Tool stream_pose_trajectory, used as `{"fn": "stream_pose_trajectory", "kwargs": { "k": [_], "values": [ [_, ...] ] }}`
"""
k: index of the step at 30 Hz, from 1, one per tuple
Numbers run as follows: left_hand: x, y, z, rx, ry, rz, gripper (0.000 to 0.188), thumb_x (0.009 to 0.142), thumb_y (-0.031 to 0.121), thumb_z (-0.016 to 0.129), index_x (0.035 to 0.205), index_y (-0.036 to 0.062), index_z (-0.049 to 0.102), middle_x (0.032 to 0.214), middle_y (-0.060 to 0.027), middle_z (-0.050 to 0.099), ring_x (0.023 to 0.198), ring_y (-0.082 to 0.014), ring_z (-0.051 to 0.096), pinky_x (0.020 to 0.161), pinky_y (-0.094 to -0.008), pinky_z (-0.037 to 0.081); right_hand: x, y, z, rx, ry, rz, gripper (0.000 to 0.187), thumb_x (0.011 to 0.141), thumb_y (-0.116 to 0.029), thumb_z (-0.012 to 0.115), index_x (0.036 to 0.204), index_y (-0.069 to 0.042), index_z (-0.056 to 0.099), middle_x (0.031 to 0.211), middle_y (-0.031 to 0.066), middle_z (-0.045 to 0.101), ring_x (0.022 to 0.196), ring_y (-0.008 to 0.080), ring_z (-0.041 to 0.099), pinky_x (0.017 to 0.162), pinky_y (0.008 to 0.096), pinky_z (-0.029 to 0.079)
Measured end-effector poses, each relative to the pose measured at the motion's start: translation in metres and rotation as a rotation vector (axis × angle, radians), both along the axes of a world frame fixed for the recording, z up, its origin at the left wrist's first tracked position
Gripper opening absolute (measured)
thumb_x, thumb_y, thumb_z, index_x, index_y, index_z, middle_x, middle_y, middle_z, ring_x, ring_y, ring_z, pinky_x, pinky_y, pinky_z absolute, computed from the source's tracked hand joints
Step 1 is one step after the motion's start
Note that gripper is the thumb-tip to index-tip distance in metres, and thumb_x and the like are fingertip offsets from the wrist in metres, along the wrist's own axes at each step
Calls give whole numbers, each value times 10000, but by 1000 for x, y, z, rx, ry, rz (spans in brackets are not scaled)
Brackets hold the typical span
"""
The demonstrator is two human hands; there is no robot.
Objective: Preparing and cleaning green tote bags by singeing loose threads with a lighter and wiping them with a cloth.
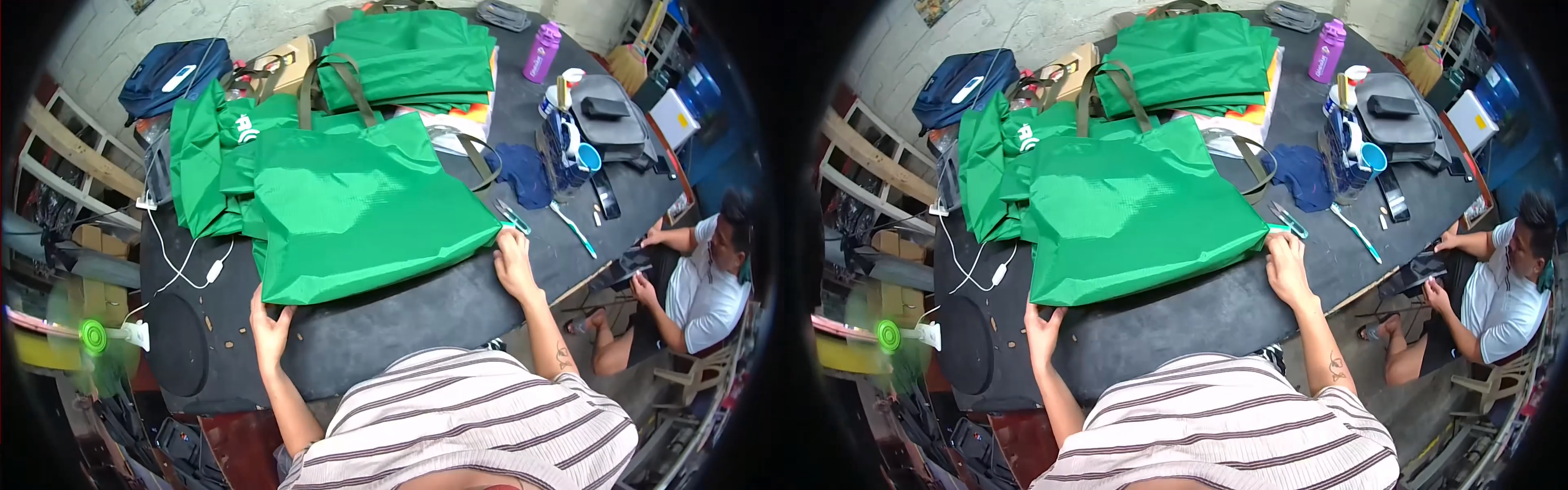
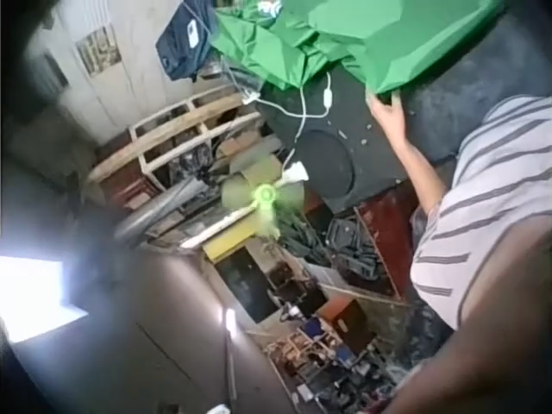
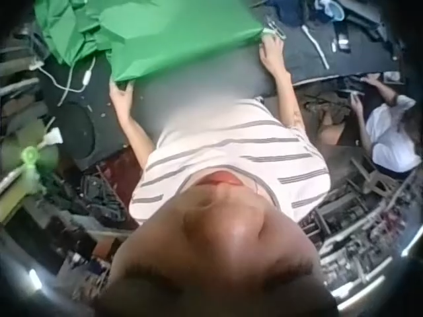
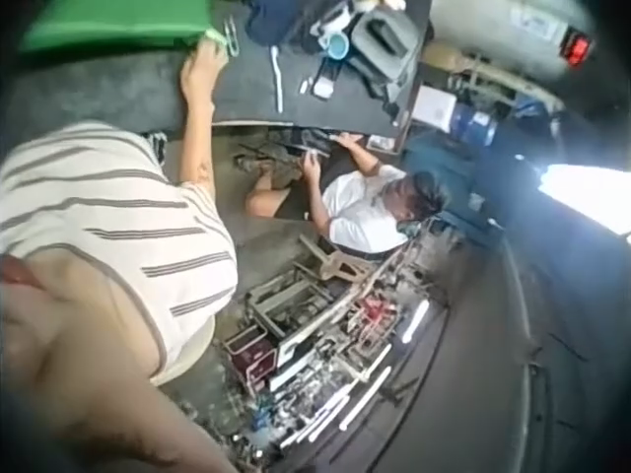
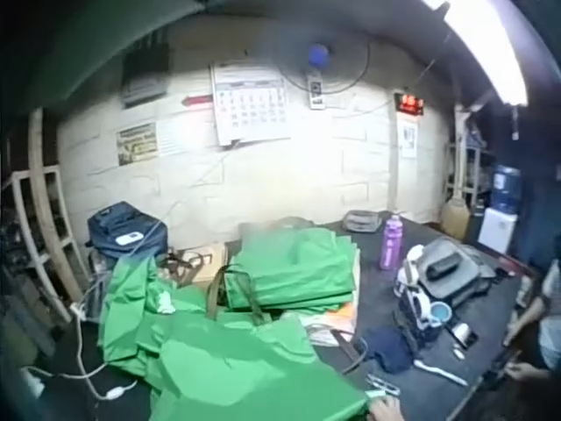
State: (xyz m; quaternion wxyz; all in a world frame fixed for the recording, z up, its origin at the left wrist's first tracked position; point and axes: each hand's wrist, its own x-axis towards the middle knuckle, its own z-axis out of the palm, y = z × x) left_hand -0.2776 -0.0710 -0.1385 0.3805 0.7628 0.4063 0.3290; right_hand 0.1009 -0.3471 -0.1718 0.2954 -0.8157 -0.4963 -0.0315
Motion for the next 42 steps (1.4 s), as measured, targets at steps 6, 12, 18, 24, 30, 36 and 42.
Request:
{"fn": "stream_pose_trajectory", "kwargs": {
  "k": [6, 12, 18, 24, 30, 36, 42],
  "values": [
    [8, 3, 27, -27, 2, -56, 335, 683, -57, 693, 1000, -23, 590, 930, -68, 616, 883, -177, 564, 836, -298, 431, 20, 0, 2, 75, -50, -117, 360, 704, -31, 586, 1063, -56, 568, 1140, 106, 551, 1127, 321, 445, 967, 437, 327],
    [5, 3, 19, -155, -186, 9, 153, 708, -106, 655, 827, -28, 599, 800, -11, 614, 787, -89, 553, 742, -239, 439, 6, 11, 0, 170, 542, -45, 218, 714, -51, 668, 894, 24, 572, 884, 114, 555, 876, 253, 525, 805, 319, 423],
    [-1, -30, 3, -243, -259, 45, 100, 741, -98, 624, 768, -2, 622, 732, 23, 562, 694, -56, 514, 624, -210, 421, 7, -17, 11, 409, 467, -69, 79, 748, 41, 610, 800, 20, 554, 861, 69, 548, 842, 186, 524, 788, 281, 419],
    [3, -55, 33, -276, -215, -252, 932, 608, -40, 762, 1406, 62, 291, 1096, -60, 527, 951, -169, 531, 842, -298, 465, 1, -35, 31, 401, 872, 131, 906, 649, -76, 779, 1391, -99, 260, 1027, 53, 510, 938, 165, 462, 869, 283, 353],
    [17, -34, 60, -111, 101, -194, 254, 597, -135, 683, 805, -8, 613, 787, -17, 598, 764, -118, 545, 710, -249, 446, 17, -17, 50, 154, 701, 130, 390, 676, 105, 665, 1037, -35, 620, 1021, 20, 616, 1008, 164, 555, 892, 308, 444],
    [0, -41, 19, -309, -277, -45, 158, 681, -104, 716, 785, -24, 628, 797, -9, 509, 742, -95, 487, 708, -245, 435, 29, -28, 11, 248, 1045, 91, 185, 750, 47, 644, 924, -7, 607, 989, 18, 583, 906, 89, 537, 805, 233, 434],
    [27, -51, 16, 119, -545, 89, 224, 849, 209, 675, 821, 0, 599, 991, -80, 568, 927, -172, 518, 841, -305, 419, 16, -9, 2, 577, 756, 34, 226, 875, -243, 643, 840, -33, 569, 1015, 14, 457, 986, 120, 429, 861, 243, 332]
  ]
}}
